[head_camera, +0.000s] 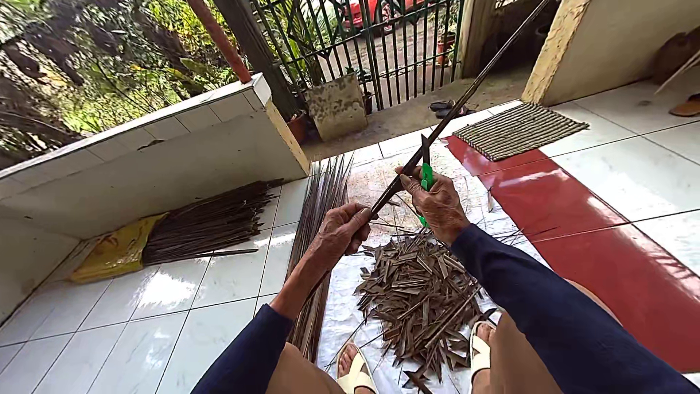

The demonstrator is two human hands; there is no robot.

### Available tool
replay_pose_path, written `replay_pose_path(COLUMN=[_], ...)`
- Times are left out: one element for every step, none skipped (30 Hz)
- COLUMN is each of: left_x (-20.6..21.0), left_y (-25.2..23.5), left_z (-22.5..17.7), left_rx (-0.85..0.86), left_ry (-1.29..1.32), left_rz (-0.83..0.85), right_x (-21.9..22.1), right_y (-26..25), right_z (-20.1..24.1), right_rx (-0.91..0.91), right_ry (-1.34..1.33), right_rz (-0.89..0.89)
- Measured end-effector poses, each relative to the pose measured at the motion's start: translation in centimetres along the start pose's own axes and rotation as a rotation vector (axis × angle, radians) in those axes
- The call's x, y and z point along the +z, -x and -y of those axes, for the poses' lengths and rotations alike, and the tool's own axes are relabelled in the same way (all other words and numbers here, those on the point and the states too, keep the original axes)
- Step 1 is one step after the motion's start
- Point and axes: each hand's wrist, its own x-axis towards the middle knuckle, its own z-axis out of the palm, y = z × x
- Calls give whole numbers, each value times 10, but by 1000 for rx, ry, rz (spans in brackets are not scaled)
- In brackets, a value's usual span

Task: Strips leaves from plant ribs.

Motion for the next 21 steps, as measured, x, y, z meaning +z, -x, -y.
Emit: replay_pose_path(left_x=[-1, -2, -3, -4, -5, -5, -6, -6, -6, -5, -4, -2, -1, 0, 1, 2, 3, 2, 2, 0, -1], left_y=[-2, -3, -4, -4, -4, -3, -3, -3, -3, -3, -4, -5, -7, -8, -9, -10, -11, -12, -13, -14, -14], left_z=[2, 4, 5, 6, 6, 6, 6, 5, 5, 4, 4, 5, 6, 8, 9, 10, 10, 10, 10, 10, 11], left_rx=[-5, -8, -9, -6, -1, 3, 8, 17, 31, 50, 70, 91, 111, 128, 139, 145, 150, 154, 157, 157, 153], left_ry=[9, 21, 31, 34, 34, 27, 13, -3, -22, -48, -76, -103, -122, -130, -136, -148, -161, -173, -190, -214, -240], left_rz=[7, 9, 8, 6, 0, -4, -3, -2, -4, -9, -15, -28, -37, -43, -54, -66, -78, -86, -89, -96, -110], right_x=[0, -1, -1, -1, -1, -2, -2, -2, -2, -1, 1, 3, 5, 8, 10, 12, 14, 16, 17, 18, 19], right_y=[0, 0, 0, 0, 0, 0, 0, 0, 0, 1, 1, 2, 2, 2, 3, 3, 4, 4, 4, 5, 6], right_z=[-2, -3, -4, -3, -2, -2, -2, -2, -2, -2, -1, -1, -2, -3, -4, -6, -8, -10, -12, -12, -12], right_rx=[5, 11, 19, 22, 21, 19, 19, 18, 15, 12, 4, -6, -14, -22, -28, -34, -36, -37, -34, -23, -3], right_ry=[8, 16, 26, 28, 32, 34, 32, 25, 23, 24, 31, 47, 69, 96, 123, 151, 181, 206, 240, 272, 310], right_rz=[2, 7, 17, 28, 39, 51, 66, 82, 89, 91, 88, 88, 88, 88, 84, 80, 75, 71, 74, 89, 117])
